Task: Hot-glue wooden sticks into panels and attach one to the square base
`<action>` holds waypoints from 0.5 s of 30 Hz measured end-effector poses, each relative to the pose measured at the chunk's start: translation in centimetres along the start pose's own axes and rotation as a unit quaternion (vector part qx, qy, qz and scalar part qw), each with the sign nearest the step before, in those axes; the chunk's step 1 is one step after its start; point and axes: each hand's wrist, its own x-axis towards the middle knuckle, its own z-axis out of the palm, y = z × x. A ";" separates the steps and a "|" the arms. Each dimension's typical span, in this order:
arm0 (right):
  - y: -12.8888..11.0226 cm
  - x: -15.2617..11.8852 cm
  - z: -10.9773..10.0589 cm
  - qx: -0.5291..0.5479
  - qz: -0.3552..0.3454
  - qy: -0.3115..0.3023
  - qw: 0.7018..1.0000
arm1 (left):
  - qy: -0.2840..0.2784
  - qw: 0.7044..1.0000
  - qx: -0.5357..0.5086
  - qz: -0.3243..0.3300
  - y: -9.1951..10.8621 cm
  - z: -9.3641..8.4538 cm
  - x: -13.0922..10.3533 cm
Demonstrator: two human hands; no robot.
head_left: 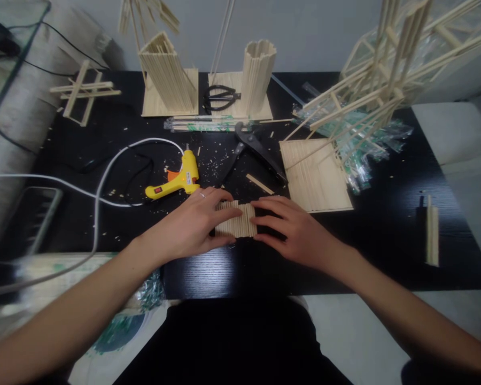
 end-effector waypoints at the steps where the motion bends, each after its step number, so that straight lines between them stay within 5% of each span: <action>1: 0.1 0.0 0.1 -0.005 -0.004 0.003 1.000 | 0.003 1.000 -0.002 0.004 -0.1 0.0 0.0; 15: -0.5 0.3 -0.1 -0.034 -0.009 -0.006 0.999 | 0.019 1.000 -0.013 0.017 -0.1 0.3 -0.1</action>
